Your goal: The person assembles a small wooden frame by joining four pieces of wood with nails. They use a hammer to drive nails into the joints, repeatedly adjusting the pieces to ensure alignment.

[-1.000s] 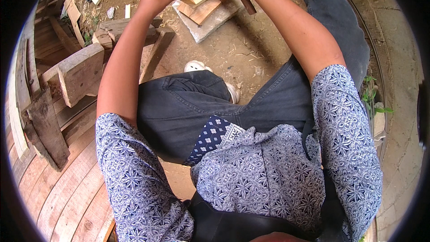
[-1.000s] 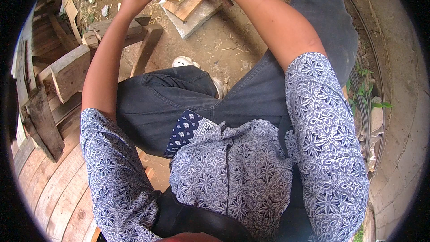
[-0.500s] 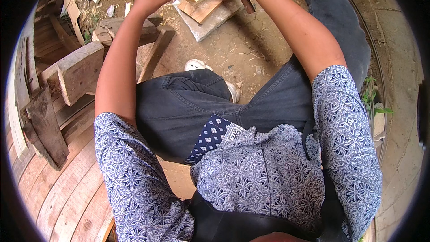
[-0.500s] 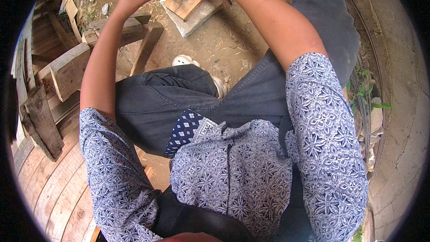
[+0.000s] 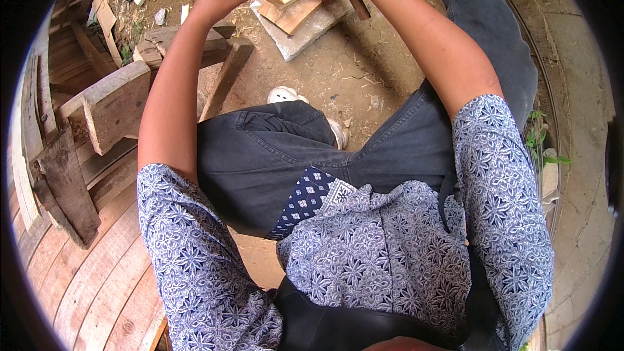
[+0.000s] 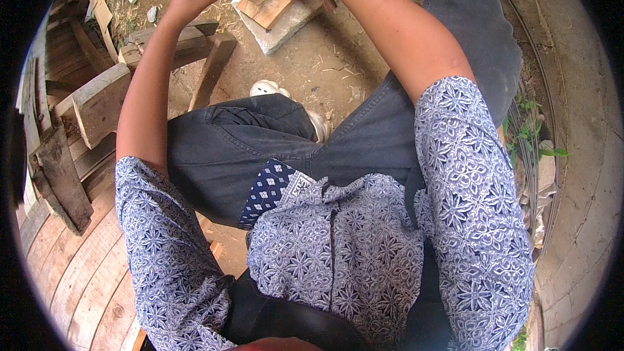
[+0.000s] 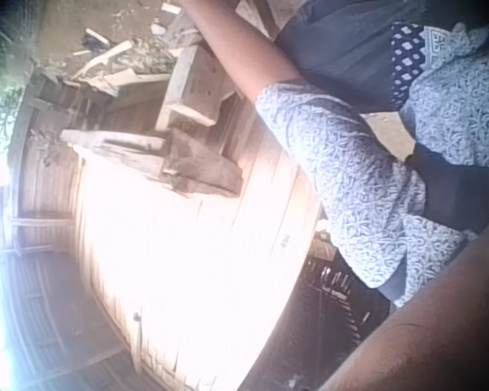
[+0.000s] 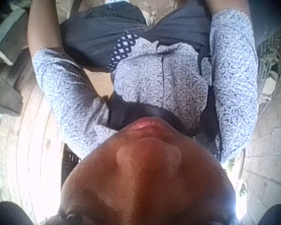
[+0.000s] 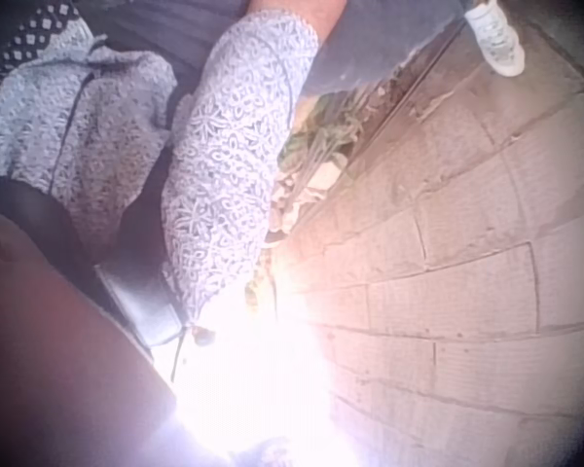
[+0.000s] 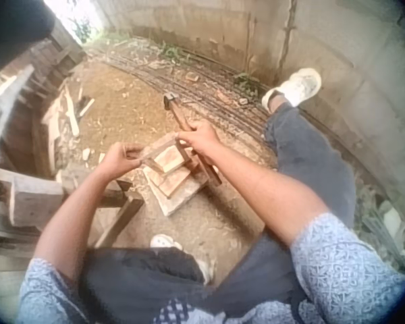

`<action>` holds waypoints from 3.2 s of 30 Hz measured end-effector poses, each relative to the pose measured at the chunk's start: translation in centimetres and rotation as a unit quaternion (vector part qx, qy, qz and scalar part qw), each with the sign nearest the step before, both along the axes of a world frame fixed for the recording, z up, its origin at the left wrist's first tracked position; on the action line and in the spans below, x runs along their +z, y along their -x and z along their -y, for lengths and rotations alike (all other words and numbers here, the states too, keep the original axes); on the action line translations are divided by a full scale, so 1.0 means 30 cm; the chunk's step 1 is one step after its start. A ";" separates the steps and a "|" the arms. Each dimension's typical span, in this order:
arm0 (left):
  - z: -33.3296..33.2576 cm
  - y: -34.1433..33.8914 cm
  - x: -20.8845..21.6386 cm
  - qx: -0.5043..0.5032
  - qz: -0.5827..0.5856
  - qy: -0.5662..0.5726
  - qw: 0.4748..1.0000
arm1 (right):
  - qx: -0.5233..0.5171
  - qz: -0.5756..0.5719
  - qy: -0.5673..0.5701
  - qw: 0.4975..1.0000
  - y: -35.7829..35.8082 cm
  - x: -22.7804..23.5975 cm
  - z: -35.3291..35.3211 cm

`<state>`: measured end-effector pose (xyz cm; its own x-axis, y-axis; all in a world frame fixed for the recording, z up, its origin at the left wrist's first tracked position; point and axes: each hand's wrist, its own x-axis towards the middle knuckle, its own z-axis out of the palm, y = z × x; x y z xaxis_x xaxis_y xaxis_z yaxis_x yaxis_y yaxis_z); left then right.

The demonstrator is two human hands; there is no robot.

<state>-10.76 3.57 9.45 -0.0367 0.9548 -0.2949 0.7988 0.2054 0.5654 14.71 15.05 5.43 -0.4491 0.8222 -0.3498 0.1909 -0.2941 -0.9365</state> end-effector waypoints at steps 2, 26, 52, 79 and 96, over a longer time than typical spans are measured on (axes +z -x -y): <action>0.006 -0.008 0.002 0.001 -0.003 -0.009 1.000 | 0.000 0.000 0.001 1.000 -0.001 0.008 0.001; 0.019 -0.015 -0.043 0.034 0.017 -0.056 0.998 | 0.068 -0.032 -0.049 0.996 -0.007 -0.048 -0.033; 0.004 0.006 0.098 0.079 0.414 0.086 0.903 | 0.100 -0.226 0.158 0.956 -0.036 0.105 -0.061; -0.010 -0.011 0.180 0.033 0.234 0.011 0.972 | 0.047 -0.193 0.077 0.977 -0.035 0.189 -0.055; 0.084 -0.058 -0.041 0.002 -0.020 -0.164 0.986 | 0.065 -0.002 -0.044 0.997 -0.026 0.008 -0.027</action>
